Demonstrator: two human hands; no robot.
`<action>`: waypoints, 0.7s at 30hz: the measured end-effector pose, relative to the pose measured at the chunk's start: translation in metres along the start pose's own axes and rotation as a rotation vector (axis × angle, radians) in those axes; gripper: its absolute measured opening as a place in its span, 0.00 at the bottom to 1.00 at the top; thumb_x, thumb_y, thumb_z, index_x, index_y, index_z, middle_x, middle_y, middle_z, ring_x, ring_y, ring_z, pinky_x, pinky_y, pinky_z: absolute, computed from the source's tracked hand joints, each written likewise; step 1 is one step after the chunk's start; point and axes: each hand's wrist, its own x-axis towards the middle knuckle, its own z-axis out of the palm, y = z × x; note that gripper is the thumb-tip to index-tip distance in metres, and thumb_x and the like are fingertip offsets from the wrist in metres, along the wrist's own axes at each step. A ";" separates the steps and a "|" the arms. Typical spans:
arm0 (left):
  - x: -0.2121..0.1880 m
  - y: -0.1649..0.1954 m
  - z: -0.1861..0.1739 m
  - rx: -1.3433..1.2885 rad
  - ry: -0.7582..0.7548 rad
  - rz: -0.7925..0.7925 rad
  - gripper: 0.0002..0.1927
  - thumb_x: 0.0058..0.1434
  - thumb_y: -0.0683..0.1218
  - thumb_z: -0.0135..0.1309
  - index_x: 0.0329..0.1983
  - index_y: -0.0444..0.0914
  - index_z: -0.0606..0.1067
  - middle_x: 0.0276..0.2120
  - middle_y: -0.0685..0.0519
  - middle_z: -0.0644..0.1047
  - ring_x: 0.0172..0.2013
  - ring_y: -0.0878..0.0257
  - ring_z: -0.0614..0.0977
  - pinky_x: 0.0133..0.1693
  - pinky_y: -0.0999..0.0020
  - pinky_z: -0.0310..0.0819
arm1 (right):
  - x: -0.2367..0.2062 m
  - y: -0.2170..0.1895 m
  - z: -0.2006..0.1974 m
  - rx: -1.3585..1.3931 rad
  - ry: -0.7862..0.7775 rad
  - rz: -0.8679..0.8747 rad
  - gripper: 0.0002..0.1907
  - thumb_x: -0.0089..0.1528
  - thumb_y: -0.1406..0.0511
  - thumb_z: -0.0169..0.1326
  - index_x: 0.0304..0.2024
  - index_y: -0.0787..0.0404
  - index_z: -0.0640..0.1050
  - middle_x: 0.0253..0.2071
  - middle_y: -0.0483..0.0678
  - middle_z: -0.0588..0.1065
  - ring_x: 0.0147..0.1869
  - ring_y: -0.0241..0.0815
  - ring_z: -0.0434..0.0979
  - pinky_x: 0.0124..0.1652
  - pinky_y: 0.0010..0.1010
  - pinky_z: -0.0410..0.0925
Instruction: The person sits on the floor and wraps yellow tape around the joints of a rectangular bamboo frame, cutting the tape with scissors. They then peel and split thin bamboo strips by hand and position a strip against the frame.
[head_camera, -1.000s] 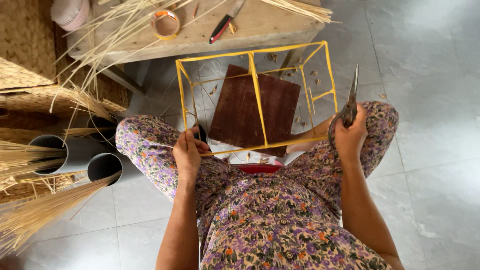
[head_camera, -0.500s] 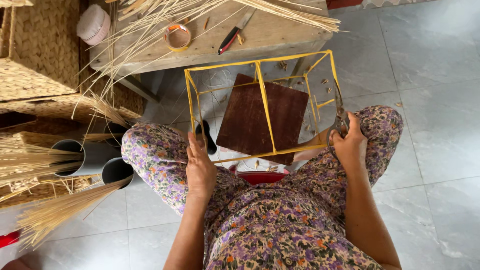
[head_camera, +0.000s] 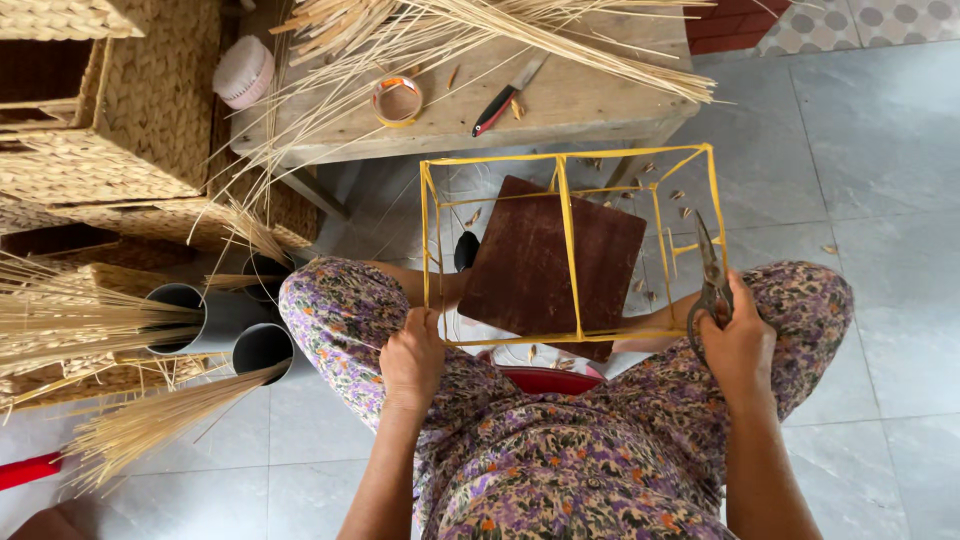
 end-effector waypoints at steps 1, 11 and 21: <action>0.001 -0.002 0.001 0.016 -0.019 -0.012 0.13 0.71 0.55 0.46 0.39 0.44 0.75 0.28 0.41 0.82 0.29 0.38 0.83 0.33 0.44 0.78 | -0.002 0.000 -0.001 -0.022 -0.005 -0.004 0.36 0.59 0.68 0.61 0.71 0.58 0.70 0.43 0.60 0.80 0.43 0.55 0.83 0.45 0.42 0.73; 0.004 -0.010 -0.010 -0.014 -0.070 -0.072 0.12 0.69 0.54 0.49 0.43 0.45 0.79 0.27 0.41 0.81 0.29 0.37 0.82 0.33 0.43 0.77 | -0.013 -0.013 -0.008 -0.018 -0.013 -0.078 0.35 0.59 0.69 0.60 0.70 0.60 0.70 0.54 0.61 0.78 0.51 0.54 0.82 0.49 0.41 0.73; 0.030 0.004 -0.068 -0.236 0.035 0.254 0.18 0.64 0.46 0.57 0.55 0.33 0.77 0.48 0.39 0.80 0.37 0.52 0.86 0.32 0.65 0.84 | 0.021 -0.016 -0.038 0.314 -0.010 0.149 0.30 0.63 0.73 0.56 0.69 0.60 0.69 0.52 0.51 0.81 0.53 0.40 0.83 0.50 0.29 0.74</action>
